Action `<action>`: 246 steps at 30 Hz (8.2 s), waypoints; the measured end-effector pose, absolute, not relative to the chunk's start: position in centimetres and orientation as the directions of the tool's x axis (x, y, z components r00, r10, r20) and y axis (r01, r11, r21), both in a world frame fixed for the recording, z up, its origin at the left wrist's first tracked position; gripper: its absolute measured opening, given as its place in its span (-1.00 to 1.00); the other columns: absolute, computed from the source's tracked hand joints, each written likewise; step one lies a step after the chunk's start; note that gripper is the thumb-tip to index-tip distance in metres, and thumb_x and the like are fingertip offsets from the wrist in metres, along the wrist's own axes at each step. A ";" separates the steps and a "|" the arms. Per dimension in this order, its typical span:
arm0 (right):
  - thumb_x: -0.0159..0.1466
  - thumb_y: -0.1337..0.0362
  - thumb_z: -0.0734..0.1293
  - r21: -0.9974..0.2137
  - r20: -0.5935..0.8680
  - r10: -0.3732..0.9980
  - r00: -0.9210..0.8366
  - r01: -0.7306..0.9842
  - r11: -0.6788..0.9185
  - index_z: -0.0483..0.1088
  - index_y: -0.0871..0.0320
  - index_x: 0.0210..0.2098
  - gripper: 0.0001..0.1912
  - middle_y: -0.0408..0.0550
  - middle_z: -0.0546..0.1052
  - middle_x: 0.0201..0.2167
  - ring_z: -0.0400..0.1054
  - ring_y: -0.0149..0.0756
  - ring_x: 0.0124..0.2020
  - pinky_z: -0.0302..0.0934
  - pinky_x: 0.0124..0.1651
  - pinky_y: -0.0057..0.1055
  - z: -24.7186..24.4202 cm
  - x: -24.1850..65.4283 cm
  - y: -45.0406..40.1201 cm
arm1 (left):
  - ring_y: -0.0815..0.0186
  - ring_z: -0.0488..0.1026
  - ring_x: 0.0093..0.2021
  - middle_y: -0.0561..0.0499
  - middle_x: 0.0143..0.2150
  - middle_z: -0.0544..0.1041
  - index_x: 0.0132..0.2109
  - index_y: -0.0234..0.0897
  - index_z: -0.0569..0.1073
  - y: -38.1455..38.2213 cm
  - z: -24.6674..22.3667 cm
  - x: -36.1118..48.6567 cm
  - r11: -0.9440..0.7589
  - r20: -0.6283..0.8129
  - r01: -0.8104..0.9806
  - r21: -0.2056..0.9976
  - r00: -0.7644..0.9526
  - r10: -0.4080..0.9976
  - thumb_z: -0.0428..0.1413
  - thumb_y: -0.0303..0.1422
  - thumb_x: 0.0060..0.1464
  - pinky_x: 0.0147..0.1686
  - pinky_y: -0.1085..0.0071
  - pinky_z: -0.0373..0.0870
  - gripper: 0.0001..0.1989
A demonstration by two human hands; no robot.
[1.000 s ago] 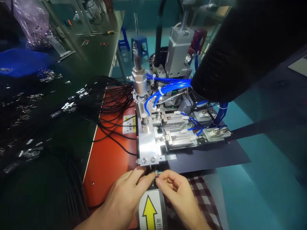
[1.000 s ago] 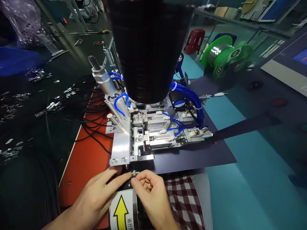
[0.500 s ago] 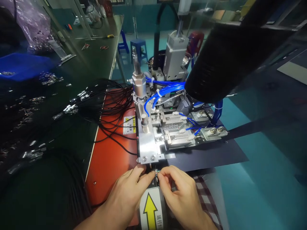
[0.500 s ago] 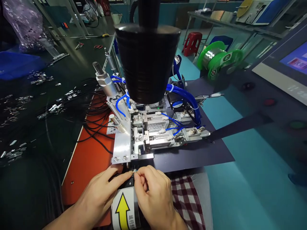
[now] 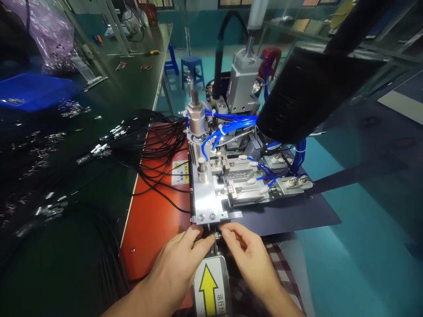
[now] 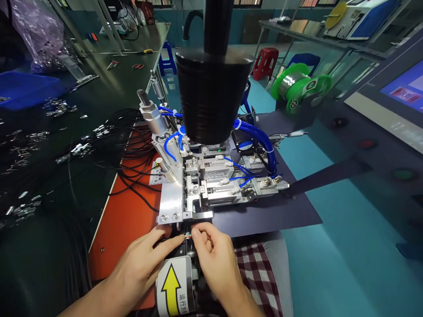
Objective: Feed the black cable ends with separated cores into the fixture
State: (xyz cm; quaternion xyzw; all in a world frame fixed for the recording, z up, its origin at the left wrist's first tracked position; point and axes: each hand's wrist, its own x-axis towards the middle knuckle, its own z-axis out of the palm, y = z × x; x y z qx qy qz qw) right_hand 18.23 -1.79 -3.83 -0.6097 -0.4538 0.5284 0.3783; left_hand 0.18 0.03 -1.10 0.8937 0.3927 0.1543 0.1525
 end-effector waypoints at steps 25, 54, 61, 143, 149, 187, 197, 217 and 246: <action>0.18 0.19 0.31 -0.928 -0.259 0.955 0.145 0.235 -0.288 0.35 0.16 -0.51 -0.80 -0.32 0.07 -0.70 -0.07 -0.44 -0.64 -0.12 -0.58 -0.46 -3.3 16.8 -1.2 | 0.21 0.38 -0.45 -0.10 -0.27 0.38 0.03 -0.21 0.33 0.0 -1.2 0.3 -0.648 0.179 0.661 0.378 0.635 0.752 -0.13 -0.54 0.12 -0.53 0.30 0.43 -0.64; 0.15 0.22 0.32 -0.931 -0.261 0.955 0.143 0.223 -0.288 0.36 0.16 -0.53 -0.83 -0.33 0.03 -0.71 -0.11 -0.45 -0.65 -0.16 -0.58 -0.45 -2.8 16.7 -1.0 | 0.22 0.42 -0.33 -0.07 -0.23 0.43 -0.02 -0.25 0.34 0.3 -0.1 0.5 -0.597 0.094 0.647 0.474 0.637 0.765 -0.13 -0.57 0.13 -0.38 0.31 0.44 -0.68; 0.17 0.27 0.28 -0.965 -0.233 0.968 0.097 0.099 -0.242 0.27 0.13 -0.50 -0.86 -0.34 0.04 -0.68 -0.09 -0.44 -0.63 -0.14 -0.57 -0.46 -3.3 16.6 -1.1 | 0.23 0.41 -0.35 -0.06 -0.27 0.43 -0.12 -0.26 0.38 0.2 -0.3 0.5 -0.560 0.065 0.656 0.506 0.618 0.784 -0.16 -0.58 0.14 -0.39 0.32 0.42 -0.71; 0.24 0.13 0.27 -0.934 -0.284 0.958 0.047 -0.239 -0.265 0.30 0.15 -0.44 -0.77 -0.23 0.24 -0.57 0.07 -0.43 -0.56 0.00 -0.50 -0.49 -5.3 16.8 -2.3 | 0.14 0.34 -0.13 -0.16 -0.09 0.36 0.12 -0.31 0.29 -2.9 -1.4 0.5 -0.586 0.203 0.795 0.156 0.555 0.807 -0.05 -0.57 0.06 -0.18 0.27 0.39 -0.55; 0.27 0.18 0.27 -0.968 -0.192 0.972 0.137 -0.193 -0.164 0.33 0.13 -0.39 -0.83 -0.16 0.33 -0.47 0.20 -0.37 -0.45 0.12 -0.39 -0.48 -6.3 16.3 -3.0 | 0.12 0.33 -0.13 -0.14 -0.11 0.37 0.09 -0.28 0.32 -3.3 -2.1 1.3 -0.510 0.238 0.830 0.226 0.461 0.855 -0.13 -0.60 0.07 -0.14 0.20 0.35 -0.55; 0.18 -0.06 0.28 -0.897 -0.402 0.915 0.035 -0.216 -0.386 0.26 0.15 -0.45 -0.62 -0.29 0.19 -0.65 0.02 -0.46 -0.63 -0.04 -0.59 -0.52 -4.5 16.3 -1.7 | 0.10 0.31 -0.07 -0.15 -0.08 0.35 0.09 -0.26 0.31 -3.5 -2.2 1.5 -0.464 0.218 0.849 0.255 0.417 0.883 -0.15 -0.61 0.08 -0.13 0.17 0.32 -0.55; 0.15 -0.08 0.30 -0.884 -0.372 0.928 -0.021 -0.296 -0.361 0.25 0.15 -0.50 -0.59 -0.28 0.20 -0.62 0.04 -0.44 -0.61 -0.02 -0.53 -0.48 -4.1 16.5 -1.9 | 0.18 0.33 -0.24 -0.11 -0.20 0.35 0.04 -0.23 0.36 -3.0 -1.3 1.5 -0.460 0.197 0.824 0.330 0.417 0.887 -0.15 -0.60 0.06 -0.30 0.25 0.38 -0.57; 0.15 -0.05 0.31 -0.915 -0.314 0.948 -0.046 -0.252 -0.315 0.29 0.14 -0.52 -0.62 -0.29 0.21 -0.68 0.06 -0.39 -0.62 -0.03 -0.49 -0.44 -4.1 16.7 -2.1 | 0.11 0.39 0.02 -0.15 0.16 0.35 0.29 -0.21 0.06 -9.7 -2.3 -4.3 -0.221 0.252 0.970 -0.098 0.239 0.938 -0.06 -0.37 0.16 -0.13 0.25 0.45 -0.44; 0.19 -0.08 0.26 -0.856 -0.350 0.934 -0.073 -0.379 -0.351 0.28 0.16 -0.51 -0.59 -0.23 0.27 -0.61 0.09 -0.42 -0.60 0.03 -0.48 -0.44 -5.1 16.5 -1.7 | 0.16 0.39 -0.28 -0.17 -0.20 0.46 -0.07 -0.35 0.44 -2.3 0.2 1.4 -0.531 0.171 0.809 0.252 0.503 0.848 -0.14 -0.57 0.07 -0.34 0.23 0.43 -0.65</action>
